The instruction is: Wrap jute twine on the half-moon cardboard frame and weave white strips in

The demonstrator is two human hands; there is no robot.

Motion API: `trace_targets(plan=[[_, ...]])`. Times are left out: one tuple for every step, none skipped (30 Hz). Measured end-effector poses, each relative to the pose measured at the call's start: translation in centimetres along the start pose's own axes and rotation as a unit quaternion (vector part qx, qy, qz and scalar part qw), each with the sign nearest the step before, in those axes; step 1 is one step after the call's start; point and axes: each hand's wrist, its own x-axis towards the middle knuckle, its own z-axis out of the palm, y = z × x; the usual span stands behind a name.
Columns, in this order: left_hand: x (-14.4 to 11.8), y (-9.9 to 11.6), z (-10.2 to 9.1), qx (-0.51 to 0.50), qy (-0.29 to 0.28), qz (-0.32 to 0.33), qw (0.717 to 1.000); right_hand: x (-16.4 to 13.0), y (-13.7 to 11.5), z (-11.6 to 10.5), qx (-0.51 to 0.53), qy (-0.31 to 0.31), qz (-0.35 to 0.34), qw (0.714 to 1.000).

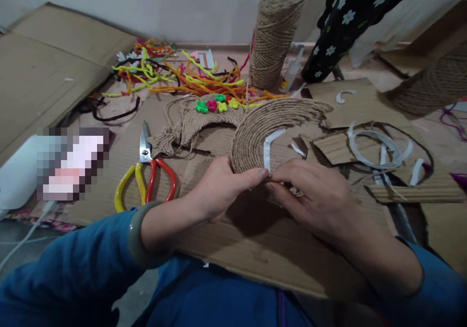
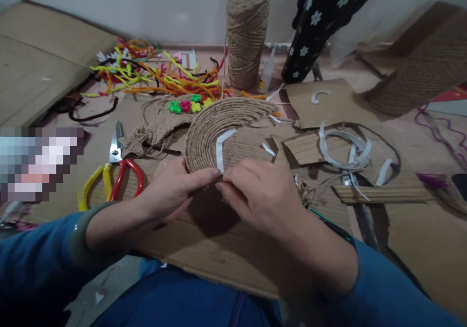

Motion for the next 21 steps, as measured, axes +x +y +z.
trace_targets(plan=[[-0.01, 0.02, -0.01, 0.001, -0.001, 0.000, 1.000, 0.05, 0.02, -0.09, 0.018, 0.001, 0.002, 1.000], [-0.03, 0.04, -0.02, 0.003, -0.002, 0.002, 1.000, 0.12, 0.02, -0.20, 0.043, 0.003, 0.009, 0.999], [-0.04, 0.05, -0.05, 0.003, -0.005, 0.004, 1.000, 0.19, 0.01, -0.32, 0.068, 0.008, 0.025, 0.997], [-0.06, 0.06, -0.07, 0.005, -0.010, 0.006, 1.000, 0.27, 0.01, -0.42, 0.091, 0.015, 0.045, 0.995], [-0.08, 0.05, -0.11, 0.009, -0.017, 0.006, 1.000, 0.35, 0.01, -0.50, 0.110, 0.022, 0.071, 0.991], [-0.11, 0.04, -0.14, 0.013, -0.025, 0.005, 1.000, 0.42, 0.01, -0.55, 0.126, 0.028, 0.097, 0.987], [-0.13, 0.02, -0.17, 0.019, -0.033, 0.002, 0.999, 0.49, 0.01, -0.58, 0.140, 0.032, 0.119, 0.982], [-0.16, 0.00, -0.19, 0.024, -0.040, -0.002, 0.999, 0.54, 0.01, -0.60, 0.154, 0.030, 0.138, 0.978], [-0.18, -0.03, -0.19, 0.026, -0.047, -0.005, 0.999, 0.58, 0.00, -0.60, 0.168, 0.025, 0.149, 0.974], [-0.19, -0.05, -0.18, 0.026, -0.053, -0.006, 0.998, 0.62, -0.02, -0.61, 0.181, 0.017, 0.155, 0.971], [-0.19, -0.07, -0.16, 0.022, -0.058, -0.007, 0.998, 0.64, -0.04, -0.63, 0.191, 0.007, 0.159, 0.969], [-0.18, -0.09, -0.13, 0.016, -0.063, -0.008, 0.998, 0.65, -0.07, -0.65, 0.200, -0.001, 0.163, 0.966], [-0.16, -0.10, -0.10, 0.009, -0.067, -0.009, 0.998, 0.66, -0.10, -0.68, 0.208, -0.007, 0.167, 0.964], [-0.13, -0.11, -0.07, 0.002, -0.072, -0.011, 0.997, 0.65, -0.12, -0.71, 0.215, -0.010, 0.171, 0.961], [-0.09, -0.11, -0.06, -0.004, -0.077, -0.014, 0.997, 0.64, -0.13, -0.73, 0.219, -0.013, 0.174, 0.960], [-0.06, -0.11, -0.05, -0.009, -0.079, -0.018, 0.997, 0.63, -0.13, -0.74, 0.219, -0.014, 0.176, 0.960], [-0.03, -0.09, -0.05, -0.012, -0.079, -0.024, 0.996, 0.62, -0.10, -0.72, 0.215, -0.013, 0.174, 0.961], [-0.02, -0.07, -0.06, -0.014, -0.077, -0.029, 0.997, 0.61, -0.06, -0.69, 0.208, -0.012, 0.171, 0.963], [-0.02, -0.04, -0.06, -0.013, -0.072, -0.035, 0.997, 0.61, -0.01, -0.63, 0.201, -0.010, 0.168, 0.965], [-0.03, 0.00, -0.05, -0.011, -0.067, -0.038, 0.997, 0.61, 0.05, -0.56, 0.195, -0.007, 0.166, 0.967], [-0.05, 0.03, -0.03, -0.005, -0.062, -0.038, 0.997, 0.61, 0.11, -0.50, 0.192, -0.001, 0.165, 0.967]])
